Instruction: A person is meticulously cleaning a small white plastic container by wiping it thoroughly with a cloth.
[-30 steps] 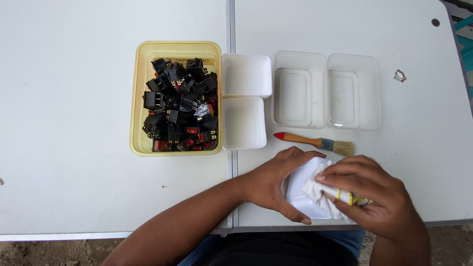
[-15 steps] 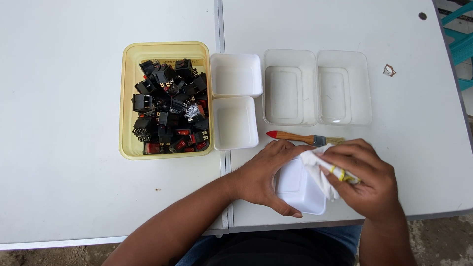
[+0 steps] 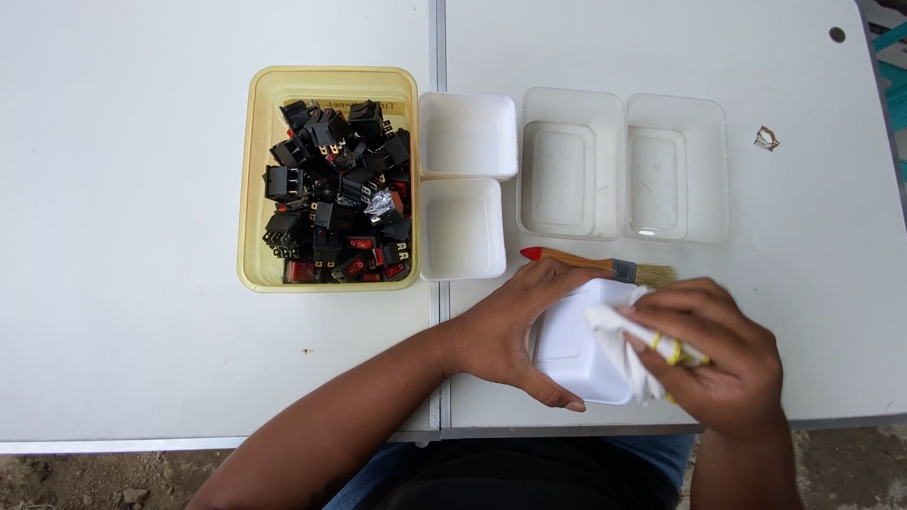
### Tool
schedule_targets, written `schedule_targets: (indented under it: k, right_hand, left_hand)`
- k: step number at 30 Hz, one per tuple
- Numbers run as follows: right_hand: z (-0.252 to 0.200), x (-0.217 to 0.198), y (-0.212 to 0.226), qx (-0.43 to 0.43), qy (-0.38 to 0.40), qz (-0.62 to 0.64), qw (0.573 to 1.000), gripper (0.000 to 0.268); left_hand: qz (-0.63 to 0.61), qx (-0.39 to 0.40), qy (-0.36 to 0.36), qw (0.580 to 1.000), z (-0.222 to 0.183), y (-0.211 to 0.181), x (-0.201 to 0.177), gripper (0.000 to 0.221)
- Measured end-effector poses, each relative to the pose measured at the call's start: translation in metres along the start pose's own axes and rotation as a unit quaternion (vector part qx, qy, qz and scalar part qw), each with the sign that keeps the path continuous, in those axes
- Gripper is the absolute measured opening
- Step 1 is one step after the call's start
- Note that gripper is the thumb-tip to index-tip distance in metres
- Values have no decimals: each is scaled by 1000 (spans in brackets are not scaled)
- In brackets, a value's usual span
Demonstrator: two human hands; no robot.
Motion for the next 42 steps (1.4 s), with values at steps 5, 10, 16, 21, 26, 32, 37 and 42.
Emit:
schedule_targets:
  k: [5, 10, 16, 21, 26, 32, 37, 42]
  right_hand:
    - [10, 2, 8, -16, 18, 12, 1000, 23]
    - [17, 6, 8, 34, -4, -16, 999, 21]
    - [11, 7, 15, -30, 47, 99, 994, 24]
    - [20, 9, 3, 94, -7, -52, 994, 19]
    - [11, 5, 13, -5, 25, 71, 997, 21]
    - [12, 2, 8, 8, 14, 21, 1000, 19]
    - [8, 6, 12, 4, 20, 55, 998, 26]
    - [14, 4, 25, 21, 0, -2, 1000, 27]
  left_hand:
    - [18, -2, -6, 1000, 4, 11, 6, 123]
    - [-4, 0, -14, 1000, -2, 7, 3, 116]
    - [6, 12, -7, 1000, 1, 11, 2, 122]
    - [-1, 17, -16, 1000, 0, 11, 2, 118]
    - [-17, -2, -27, 1000, 1, 15, 2, 121]
    - [-11, 16, -36, 999, 5, 22, 5, 116]
    - [-8, 32, -62, 998, 2, 19, 5, 118]
    - [2, 8, -37, 999, 2, 14, 4, 120]
Point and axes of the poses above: each hand's wrist, its own z-axis towards the middle knuckle, its own x-axis out of the palm, y = z × x, the point moved 3 cm from there along z, towards the middle knuckle, and after that the axes turned 14 degrees about -x, right-handed, at the moved point
